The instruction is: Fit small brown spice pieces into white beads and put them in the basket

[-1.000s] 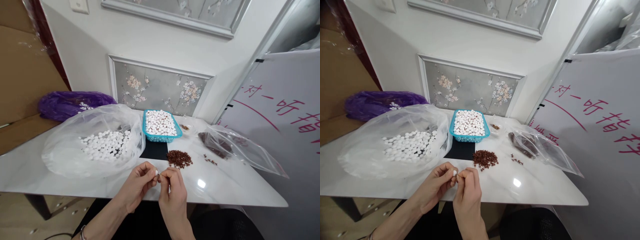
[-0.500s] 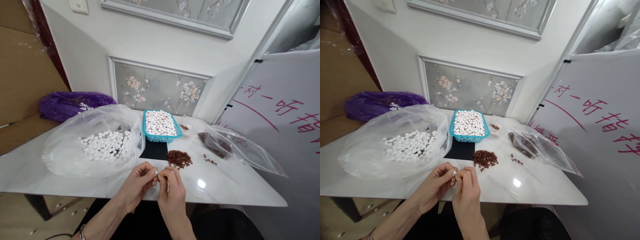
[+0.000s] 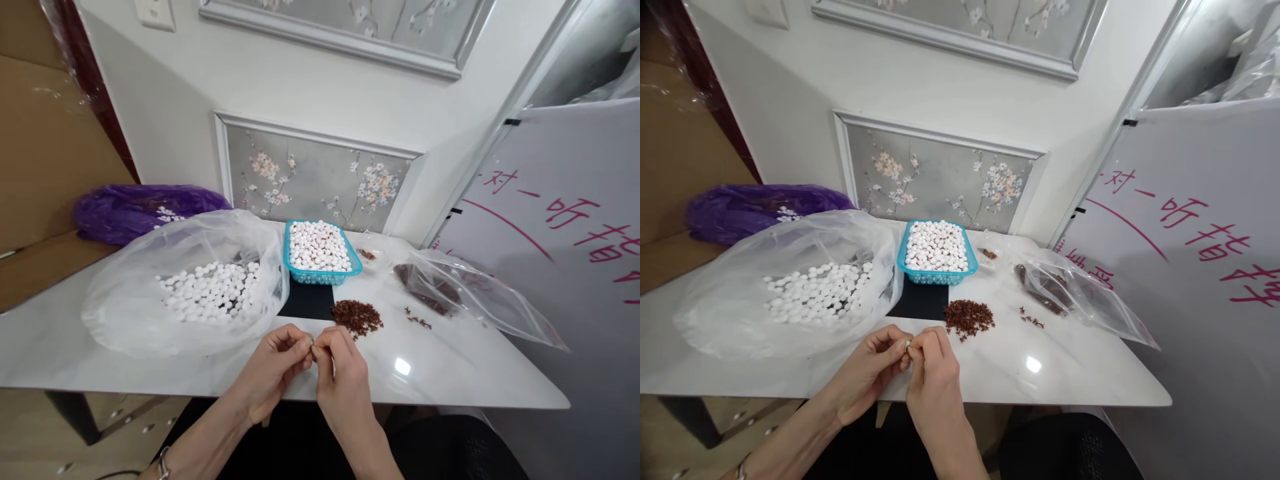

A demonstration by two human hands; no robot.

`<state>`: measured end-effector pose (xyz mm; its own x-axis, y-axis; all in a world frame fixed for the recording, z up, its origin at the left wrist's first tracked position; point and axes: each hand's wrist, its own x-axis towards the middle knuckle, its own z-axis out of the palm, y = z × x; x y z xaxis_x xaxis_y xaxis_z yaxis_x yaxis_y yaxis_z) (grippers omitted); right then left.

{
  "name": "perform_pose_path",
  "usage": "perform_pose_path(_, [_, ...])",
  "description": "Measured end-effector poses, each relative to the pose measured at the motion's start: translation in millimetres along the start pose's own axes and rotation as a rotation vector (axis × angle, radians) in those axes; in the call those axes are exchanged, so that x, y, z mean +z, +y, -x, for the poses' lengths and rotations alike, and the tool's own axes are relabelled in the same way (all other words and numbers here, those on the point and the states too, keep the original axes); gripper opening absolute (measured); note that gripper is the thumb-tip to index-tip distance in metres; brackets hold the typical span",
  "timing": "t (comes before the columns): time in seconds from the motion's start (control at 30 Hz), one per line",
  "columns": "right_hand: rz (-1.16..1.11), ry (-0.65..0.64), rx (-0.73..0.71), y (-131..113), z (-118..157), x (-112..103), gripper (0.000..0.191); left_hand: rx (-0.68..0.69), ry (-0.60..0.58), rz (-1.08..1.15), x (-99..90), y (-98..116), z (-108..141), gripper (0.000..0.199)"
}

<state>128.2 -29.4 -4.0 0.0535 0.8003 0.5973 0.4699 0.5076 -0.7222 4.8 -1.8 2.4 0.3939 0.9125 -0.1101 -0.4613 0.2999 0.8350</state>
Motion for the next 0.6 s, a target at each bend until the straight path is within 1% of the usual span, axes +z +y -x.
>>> perform_pose_path(0.1, [-0.081, -0.05, 0.102, 0.2, -1.5, -4.7, 0.018, -0.002, 0.005, -0.014, 0.7, 0.2, 0.8, 0.017])
perform_pose_path(0.2, [-0.263, -0.109, 0.242, 1.3, -1.7, -12.5, 0.006, -0.009, -0.009, 0.007, 1.8, -0.3, 1.3, 0.015])
perform_pose_path(0.23, [-0.304, -0.129, 0.257, 1.5, -1.7, -15.5, 0.009, -0.011, -0.017, 0.019, 2.3, -0.3, 1.3, 0.014])
perform_pose_path(0.3, [-0.318, -0.167, 0.225, 0.6, -1.8, -21.0, 0.019, -0.023, -0.025, 0.041, 3.2, 0.0, 1.3, 0.012])
perform_pose_path(0.37, [-0.284, -0.219, 0.175, -2.4, -2.4, -25.2, 0.025, -0.036, -0.015, 0.057, 3.6, 0.5, 1.1, 0.015])
perform_pose_path(0.5, [-0.243, -0.299, 0.166, -10.0, -5.1, -29.0, 0.029, -0.038, -0.008, 0.033, 1.7, 0.7, 1.0, 0.025])
perform_pose_path(0.6, [-0.225, -0.31, 0.167, -12.1, -6.4, -30.2, 0.029, -0.038, -0.024, -0.008, -0.2, 0.1, 1.2, 0.027])
